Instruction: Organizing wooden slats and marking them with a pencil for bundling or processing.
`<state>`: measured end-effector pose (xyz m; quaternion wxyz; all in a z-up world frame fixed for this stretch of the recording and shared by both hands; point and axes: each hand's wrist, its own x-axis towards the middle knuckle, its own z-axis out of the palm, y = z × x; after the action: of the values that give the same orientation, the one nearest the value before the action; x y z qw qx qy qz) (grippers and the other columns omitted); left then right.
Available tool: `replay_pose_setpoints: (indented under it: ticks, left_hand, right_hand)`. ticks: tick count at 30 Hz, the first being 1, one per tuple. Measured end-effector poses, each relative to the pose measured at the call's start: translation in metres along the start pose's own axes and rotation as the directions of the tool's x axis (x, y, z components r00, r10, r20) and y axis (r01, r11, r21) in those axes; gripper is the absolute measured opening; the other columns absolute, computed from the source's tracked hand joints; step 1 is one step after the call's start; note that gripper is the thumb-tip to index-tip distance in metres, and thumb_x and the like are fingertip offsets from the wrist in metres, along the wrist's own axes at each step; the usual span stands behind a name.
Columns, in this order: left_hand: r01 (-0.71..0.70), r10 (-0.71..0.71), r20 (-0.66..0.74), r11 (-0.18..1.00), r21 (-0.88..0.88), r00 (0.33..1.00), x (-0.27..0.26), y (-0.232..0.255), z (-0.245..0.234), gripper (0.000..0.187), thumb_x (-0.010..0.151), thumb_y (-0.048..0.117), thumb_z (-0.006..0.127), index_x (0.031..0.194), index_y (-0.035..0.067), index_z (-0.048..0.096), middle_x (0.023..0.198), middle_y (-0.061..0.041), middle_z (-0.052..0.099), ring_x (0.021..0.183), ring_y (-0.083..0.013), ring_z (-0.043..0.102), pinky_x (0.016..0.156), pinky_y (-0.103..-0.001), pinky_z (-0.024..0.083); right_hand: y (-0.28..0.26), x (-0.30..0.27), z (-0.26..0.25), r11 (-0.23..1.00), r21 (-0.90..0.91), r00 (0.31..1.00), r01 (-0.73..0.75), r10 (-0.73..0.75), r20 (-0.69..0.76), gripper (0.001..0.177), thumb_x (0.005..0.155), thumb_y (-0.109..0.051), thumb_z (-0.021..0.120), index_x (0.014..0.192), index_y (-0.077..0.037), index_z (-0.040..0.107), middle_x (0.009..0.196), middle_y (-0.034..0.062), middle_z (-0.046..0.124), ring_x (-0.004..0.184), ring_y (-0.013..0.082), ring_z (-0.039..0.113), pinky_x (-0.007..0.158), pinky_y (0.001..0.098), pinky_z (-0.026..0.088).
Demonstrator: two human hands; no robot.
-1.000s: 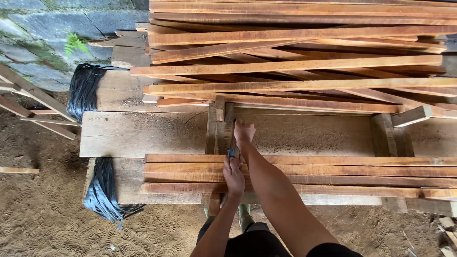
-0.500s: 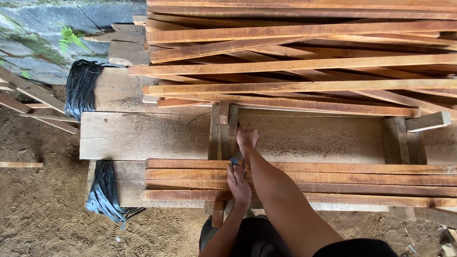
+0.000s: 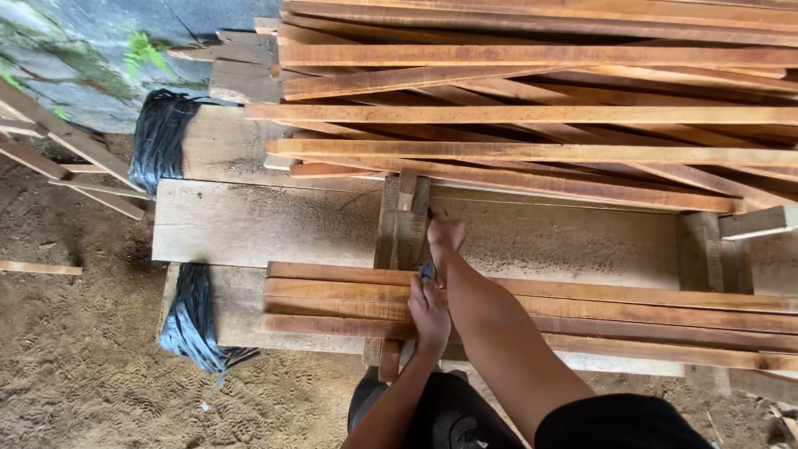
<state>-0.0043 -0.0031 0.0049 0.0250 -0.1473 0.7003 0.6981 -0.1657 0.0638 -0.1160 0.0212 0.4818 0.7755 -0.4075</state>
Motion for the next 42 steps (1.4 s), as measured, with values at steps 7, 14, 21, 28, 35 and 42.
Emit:
replay_pose_setpoints:
  ticks: [7, 14, 21, 28, 35, 42]
  left_hand:
    - [-0.052, 0.052, -0.006, 0.998, 0.036, 0.999, 0.011, -0.031, 0.004, 0.032, 0.112, 0.027, 0.032, 0.092, 0.01, 0.048, 0.064, -0.016, 0.051, 0.047, -0.0176, 0.031, 0.052, -0.039, 0.035]
    - [-0.201, 0.254, 0.006, 0.75, 0.63, 0.967, 0.054, -0.091, 0.014, 0.021, 0.104, 0.005, 0.037, 0.104, -0.003, 0.057, 0.084, -0.02, 0.06, 0.051, -0.0272, 0.054, 0.048, -0.037, 0.045]
    - [-0.435, 0.038, 0.468, 0.444, 0.784, 0.883, 0.119, -0.068, -0.004, 0.026, 0.096, 0.011, 0.053, 0.102, -0.01, 0.067, 0.09, -0.028, 0.069, 0.074, -0.0431, 0.072, 0.05, -0.051, 0.059]
    - [-0.674, 0.344, 0.612, 0.09, 0.733, 0.712, 0.149, -0.128, -0.005, 0.011, 0.09, 0.009, 0.065, 0.089, -0.001, 0.068, 0.075, -0.018, 0.064, 0.06, -0.033, 0.068, 0.039, -0.041, 0.054]
    - [-0.586, 0.244, 0.535, 0.413, 0.697, 0.809, 0.162, -0.121, 0.008, 0.02, 0.096, 0.009, 0.053, 0.082, -0.002, 0.062, 0.066, -0.019, 0.057, 0.049, -0.0281, 0.056, 0.037, -0.032, 0.047]
    - [-0.622, 0.243, 0.576, 0.212, 0.754, 0.781, 0.172, -0.15, 0.009, 0.022, 0.103, 0.012, 0.048, 0.083, 0.007, 0.056, 0.067, -0.01, 0.048, 0.047, -0.0197, 0.045, 0.035, -0.03, 0.044]
  right_hand:
    - [-0.015, -0.014, -0.032, 0.961, 0.277, 0.995, -0.006, 0.033, -0.095, 0.043, 0.084, -0.03, 0.064, 0.094, 0.011, 0.069, 0.092, 0.0267, 0.072, 0.094, 0.039, 0.073, 0.075, 0.0445, 0.057]
    - [-0.006, 0.003, -0.067, 0.939, 0.345, 0.998, 0.011, 0.008, -0.056, 0.037, 0.088, -0.029, 0.06, 0.086, 0.007, 0.064, 0.087, 0.0234, 0.066, 0.085, 0.0324, 0.071, 0.071, 0.0449, 0.056]
    - [-0.001, -0.046, -0.148, 0.749, 0.658, 0.977, -0.084, -0.068, 0.202, 0.033, 0.093, -0.027, 0.064, 0.069, -0.007, 0.052, 0.052, 0.0033, 0.037, 0.042, 0.0141, 0.036, 0.038, 0.0317, 0.041]
    - [0.026, -0.101, -0.177, 0.726, 0.687, 0.937, 0.0, -0.24, 0.253, 0.04, 0.1, -0.034, 0.056, 0.068, -0.012, 0.051, 0.053, 0.0, 0.037, 0.039, 0.0103, 0.039, 0.037, 0.0246, 0.04]
    - [0.043, -0.127, -0.187, 0.75, 0.076, 0.657, 0.658, -0.62, 0.429, 0.022, 0.094, -0.019, 0.055, 0.105, -0.006, 0.07, 0.071, 0.0169, 0.06, 0.06, 0.0294, 0.06, 0.059, 0.0447, 0.049]
    - [0.039, -0.138, -0.178, 0.503, -0.182, 0.495, 0.845, -0.607, 0.622, 0.045, 0.103, -0.014, 0.044, 0.145, -0.006, 0.057, 0.101, 0.0197, 0.06, 0.087, 0.0303, 0.063, 0.071, 0.0409, 0.055]
